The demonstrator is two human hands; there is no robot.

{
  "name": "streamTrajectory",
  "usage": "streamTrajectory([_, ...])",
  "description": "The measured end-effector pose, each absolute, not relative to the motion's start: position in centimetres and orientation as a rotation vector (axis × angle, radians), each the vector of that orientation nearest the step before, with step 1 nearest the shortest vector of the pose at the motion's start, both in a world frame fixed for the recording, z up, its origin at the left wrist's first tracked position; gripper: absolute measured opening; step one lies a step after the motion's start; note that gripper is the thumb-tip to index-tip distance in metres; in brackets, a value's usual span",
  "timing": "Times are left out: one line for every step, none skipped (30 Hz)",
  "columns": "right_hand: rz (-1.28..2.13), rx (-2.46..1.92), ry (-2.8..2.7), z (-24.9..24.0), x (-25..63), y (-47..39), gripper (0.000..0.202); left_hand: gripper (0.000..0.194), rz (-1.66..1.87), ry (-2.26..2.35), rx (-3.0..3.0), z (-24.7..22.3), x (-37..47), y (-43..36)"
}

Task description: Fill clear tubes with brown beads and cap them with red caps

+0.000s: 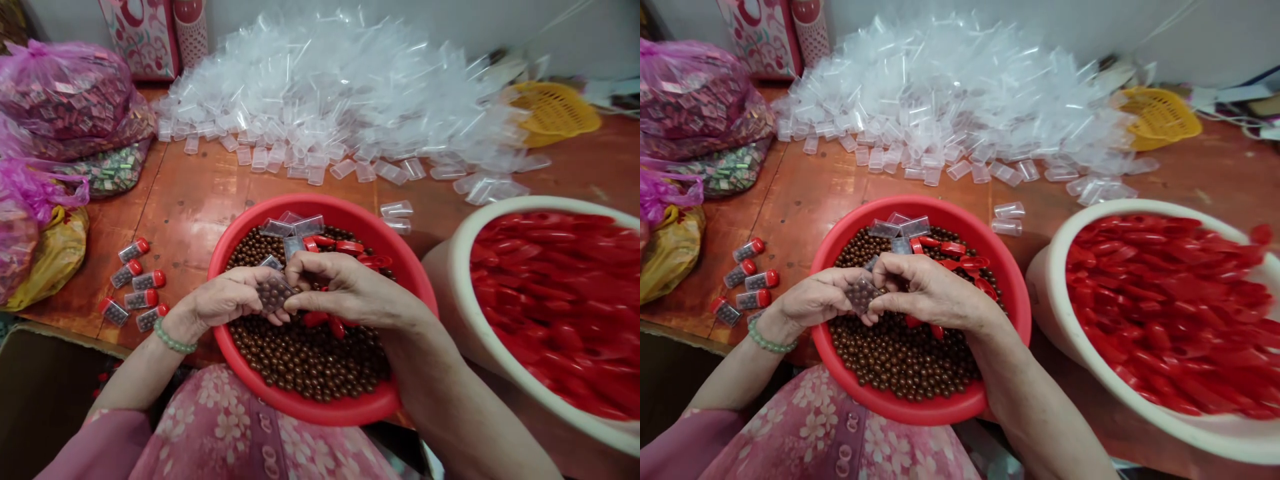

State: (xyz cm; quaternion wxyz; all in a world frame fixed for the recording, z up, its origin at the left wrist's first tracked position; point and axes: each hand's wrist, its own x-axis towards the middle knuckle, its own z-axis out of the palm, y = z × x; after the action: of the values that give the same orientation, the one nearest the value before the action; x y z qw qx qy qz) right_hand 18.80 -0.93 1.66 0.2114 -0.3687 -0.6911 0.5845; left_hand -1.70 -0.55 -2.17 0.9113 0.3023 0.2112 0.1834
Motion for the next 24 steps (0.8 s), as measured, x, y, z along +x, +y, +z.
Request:
streamTrajectory([1.628,-1.02,-1.917,1.6,18.8,-0.9,0.022,0.037,0.374,0.445,0.637,-2.1,-1.7,-0.6])
streamTrajectory([1.629,-1.017,-1.911,1.5,18.7,-0.8,0.025,0.038,0.37,0.455,0.653,-2.0,-1.7,-0.6])
streamTrajectory([1.629,-1.015,-1.9,1.4,18.7,-0.8,0.028,0.038,0.366,0.466,0.669,-1.9,-1.7,-0.6])
streamTrajectory([1.63,-1.017,-1.884,1.4,18.6,-0.9,0.031,0.039,0.364,0.478,0.684,-1.9,-1.8,-0.6])
streamTrajectory([1.634,-1.024,-1.865,1.3,18.6,-0.9,0.034,0.039,0.359,0.488,0.697,-1.8,-1.8,-0.6])
streamTrajectory([1.634,-1.036,-1.849,1.3,18.5,-1.0,0.035,0.039,0.358,0.499,0.712,-1.7,-1.8,-0.6])
streamTrajectory([1.629,-1.055,-1.839,1.3,18.5,-1.1,0.035,0.038,0.363,0.512,0.729,-1.6,-1.9,-0.6])
streamTrajectory([1.608,-1.087,-1.827,1.3,18.5,-1.3,0.033,0.037,0.379,0.529,0.744,-1.6,-1.9,-0.5])
streamTrajectory([1.574,-1.129,-1.813,1.4,18.5,-1.5,0.03,0.036,0.412,0.548,0.754,-1.6,-1.9,-0.5])
streamTrajectory([1.538,-1.172,-1.803,1.5,18.5,-1.7,0.025,0.035,0.459,0.57,0.755,-1.6,-1.8,-0.4])
streamTrajectory([1.504,-1.21,-1.808,1.6,18.6,-2.0,0.02,0.033,0.517,0.595,0.745,-1.6,-1.7,-0.4])
streamTrajectory([1.462,-1.244,-1.832,1.8,18.7,-2.2,0.017,0.031,0.583,0.62,0.73,-1.6,-1.6,-0.3])
streamTrajectory([1.407,-1.275,-1.883,1.9,18.8,-2.6,0.018,0.03,0.648,0.646,0.714,-1.6,-1.4,-0.3])
streamTrajectory([1.338,-1.301,-1.967,2.1,18.9,-2.9,0.018,0.03,0.705,0.67,0.706,-1.7,-1.2,-0.3])
streamTrajectory([1.256,-1.327,-2.082,2.1,19.1,-3.2,0.015,0.031,0.748,0.69,0.707,-1.7,-1.1,-0.3])
streamTrajectory([1.165,-1.359,-2.214,2.0,19.3,-3.6,0.01,0.032,0.776,0.704,0.715,-1.8,-0.9,-0.4])
streamTrajectory([1.074,-1.4,-2.352,1.9,19.5,-4.0,0.005,0.032,0.792,0.714,0.73,-1.8,-0.8,-0.4])
streamTrajectory([0.99,-1.445,-2.487,1.6,19.6,-4.4,0.007,0.032,0.799,0.718,0.75,-1.8,-0.7,-0.5])
streamTrajectory([0.92,-1.488,-2.608,1.3,19.8,-4.8,0.012,0.031,0.799,0.718,0.774,-1.9,-0.7,-0.6])
streamTrajectory([0.858,-1.528,-2.708,0.9,20.0,-5.2,0.016,0.03,0.796,0.714,0.798,-1.9,-0.7,-0.6])
streamTrajectory([0.801,-1.565,-2.779,0.6,20.1,-5.5,0.02,0.029,0.792,0.709,0.82,-1.9,-0.7,-0.6])
streamTrajectory([0.752,-1.595,-2.824,0.3,20.2,-5.7,0.023,0.028,0.783,0.701,0.842,-2.0,-0.8,-0.7])
streamTrajectory([0.72,-1.613,-2.844,0.0,20.4,-5.9,0.024,0.027,0.77,0.691,0.859,-2.0,-0.8,-0.6])
streamTrajectory([0.712,-1.623,-2.837,-0.1,20.5,-5.9,0.022,0.026,0.752,0.679,0.87,-2.1,-0.9,-0.6])
